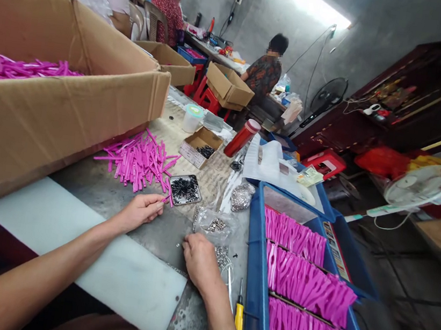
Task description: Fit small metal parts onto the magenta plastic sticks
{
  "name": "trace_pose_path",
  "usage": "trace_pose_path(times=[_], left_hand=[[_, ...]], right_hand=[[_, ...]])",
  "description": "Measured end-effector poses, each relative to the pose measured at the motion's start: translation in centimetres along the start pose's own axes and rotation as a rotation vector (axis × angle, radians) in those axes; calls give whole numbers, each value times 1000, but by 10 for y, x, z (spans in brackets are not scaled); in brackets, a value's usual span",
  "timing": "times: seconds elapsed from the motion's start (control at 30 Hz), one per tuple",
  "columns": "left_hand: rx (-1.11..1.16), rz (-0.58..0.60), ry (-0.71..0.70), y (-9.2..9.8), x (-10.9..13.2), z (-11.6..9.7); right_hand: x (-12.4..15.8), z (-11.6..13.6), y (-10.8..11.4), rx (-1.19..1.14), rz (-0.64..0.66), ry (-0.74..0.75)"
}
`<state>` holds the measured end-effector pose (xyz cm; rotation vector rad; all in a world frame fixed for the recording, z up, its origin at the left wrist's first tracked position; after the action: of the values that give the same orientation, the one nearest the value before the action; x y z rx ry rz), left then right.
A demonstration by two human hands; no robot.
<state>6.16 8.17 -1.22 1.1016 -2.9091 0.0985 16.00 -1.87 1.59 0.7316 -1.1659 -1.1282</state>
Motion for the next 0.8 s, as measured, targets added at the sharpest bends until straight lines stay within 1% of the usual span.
trace_pose_path(times=[0.43,0.67,0.8], left_hand=[[-16,16,-8,-1,-1,0],[-35,8,-31,0,0,-1],[-61,-4,-54,1,2,-5]], right_hand=[[-4,10,-17,92,61,34],[-8,10,-19,138,99,-39],[-10,7,-19,152,129,-120]])
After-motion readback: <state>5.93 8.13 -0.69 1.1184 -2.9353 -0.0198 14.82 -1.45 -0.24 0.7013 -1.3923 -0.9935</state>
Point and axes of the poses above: each hand's wrist, its own x-axis away from the middle knuckle, its own y-axis out of the back of the hand, z = x × y, the point moved 10 cm from there along -x, towards the middle knuckle, and after that the axes turned 11 degrees about z, right-handed, at the moved point
